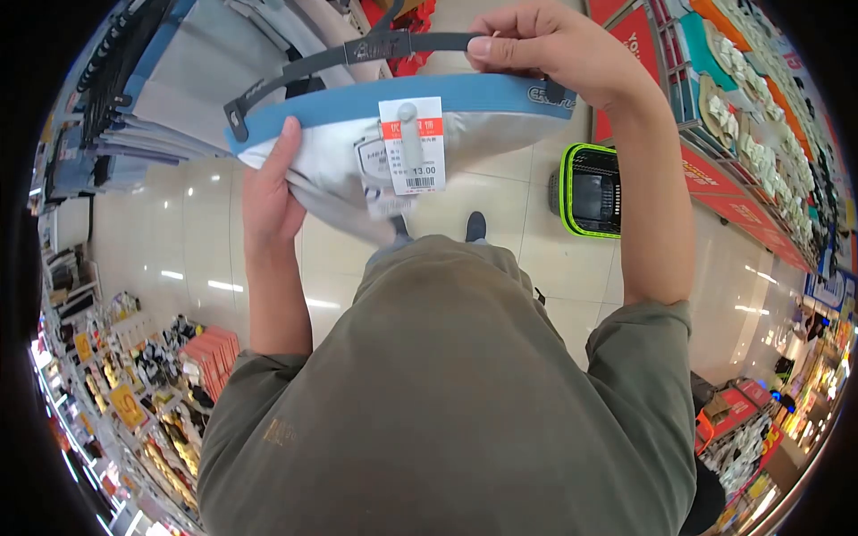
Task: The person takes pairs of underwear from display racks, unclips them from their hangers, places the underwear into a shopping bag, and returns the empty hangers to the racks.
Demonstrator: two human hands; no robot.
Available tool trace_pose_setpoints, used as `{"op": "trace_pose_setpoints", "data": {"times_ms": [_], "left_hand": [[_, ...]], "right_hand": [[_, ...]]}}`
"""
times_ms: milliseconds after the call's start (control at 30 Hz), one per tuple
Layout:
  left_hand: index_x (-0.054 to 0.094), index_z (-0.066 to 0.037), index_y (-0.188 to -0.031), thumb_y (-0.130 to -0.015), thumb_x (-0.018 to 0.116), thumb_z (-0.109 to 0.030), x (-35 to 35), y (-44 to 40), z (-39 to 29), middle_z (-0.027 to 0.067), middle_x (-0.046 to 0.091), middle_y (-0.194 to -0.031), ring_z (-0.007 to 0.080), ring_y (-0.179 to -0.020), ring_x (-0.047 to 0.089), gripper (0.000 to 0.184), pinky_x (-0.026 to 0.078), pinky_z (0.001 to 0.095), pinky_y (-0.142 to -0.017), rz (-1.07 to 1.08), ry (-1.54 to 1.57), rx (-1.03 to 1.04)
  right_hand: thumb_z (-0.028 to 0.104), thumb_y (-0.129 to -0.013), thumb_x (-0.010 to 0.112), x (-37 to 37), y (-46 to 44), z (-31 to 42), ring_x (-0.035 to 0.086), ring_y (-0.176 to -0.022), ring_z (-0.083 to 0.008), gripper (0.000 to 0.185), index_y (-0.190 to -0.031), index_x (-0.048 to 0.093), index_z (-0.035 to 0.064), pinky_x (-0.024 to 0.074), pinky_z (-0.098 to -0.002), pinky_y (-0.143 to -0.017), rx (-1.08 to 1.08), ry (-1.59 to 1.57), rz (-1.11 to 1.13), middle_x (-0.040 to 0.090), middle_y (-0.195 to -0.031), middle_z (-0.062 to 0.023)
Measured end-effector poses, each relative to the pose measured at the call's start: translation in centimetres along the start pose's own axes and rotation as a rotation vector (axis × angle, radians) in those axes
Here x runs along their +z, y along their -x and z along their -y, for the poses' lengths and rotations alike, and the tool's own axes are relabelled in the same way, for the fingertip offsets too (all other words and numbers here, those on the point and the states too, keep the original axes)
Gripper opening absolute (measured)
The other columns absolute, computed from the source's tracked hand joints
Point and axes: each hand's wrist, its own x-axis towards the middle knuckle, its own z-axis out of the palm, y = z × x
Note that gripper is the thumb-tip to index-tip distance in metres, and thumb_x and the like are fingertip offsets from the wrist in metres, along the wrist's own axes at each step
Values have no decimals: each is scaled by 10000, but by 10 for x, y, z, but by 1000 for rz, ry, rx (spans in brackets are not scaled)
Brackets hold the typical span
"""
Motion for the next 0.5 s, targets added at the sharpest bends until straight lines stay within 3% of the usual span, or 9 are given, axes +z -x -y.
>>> {"op": "trace_pose_setpoints", "data": {"times_ms": [33,133,167,267,333,433,500], "left_hand": [[582,7,-1239,-990,645,-111,2,3,2,105,674,-1140,200,-1024,660,283,518,315,-921,-26,11,-9],[580,4,-1205,-980,647,-92,4,19,17,82,661,-1078,160,-938,630,253,495,288,-865,-299,-409,486],[578,13,-1161,-965,650,-71,-5,31,23,75,644,-1034,140,-890,594,225,479,291,-828,-412,-689,692],[598,22,-1098,-918,736,-128,-12,73,33,87,641,-1104,170,-1020,603,272,460,319,-949,-1,-694,449],[607,40,-1149,-922,733,-165,18,68,37,80,664,-1107,156,-1034,602,330,466,315,-923,157,-796,161],[599,38,-1257,-971,679,-242,27,43,60,64,690,-1075,154,-1010,618,408,477,300,-886,296,-523,229],[592,29,-1297,-1005,624,-300,24,36,57,77,687,-1099,166,-995,628,441,476,300,-904,361,-241,-24]], "right_hand": [[247,-978,638,-1,3,-3,477,-690,6,199,-899,657,66,339,-186,-606,10,-37,-20,564,-763,80],[249,-971,643,-10,0,-11,494,-708,4,201,-909,656,58,353,-178,-621,-36,-22,43,586,-775,73],[131,-983,651,-11,4,-5,535,-624,-28,158,-924,693,-9,408,-196,-564,147,-297,2,636,-707,26],[130,-950,685,-22,-3,-29,603,-690,-47,152,-953,732,-14,450,-188,-625,163,-367,80,689,-782,8],[112,-933,686,-17,-8,-30,613,-680,-61,135,-927,725,-17,454,-196,-616,143,-420,68,694,-780,-1],[88,-916,680,-14,-13,-34,631,-697,-68,121,-913,718,-27,468,-195,-646,150,-549,37,708,-797,-16],[90,-916,682,-8,-16,-26,633,-703,-67,124,-912,716,-29,470,-192,-657,173,-543,13,709,-801,-17]]}}
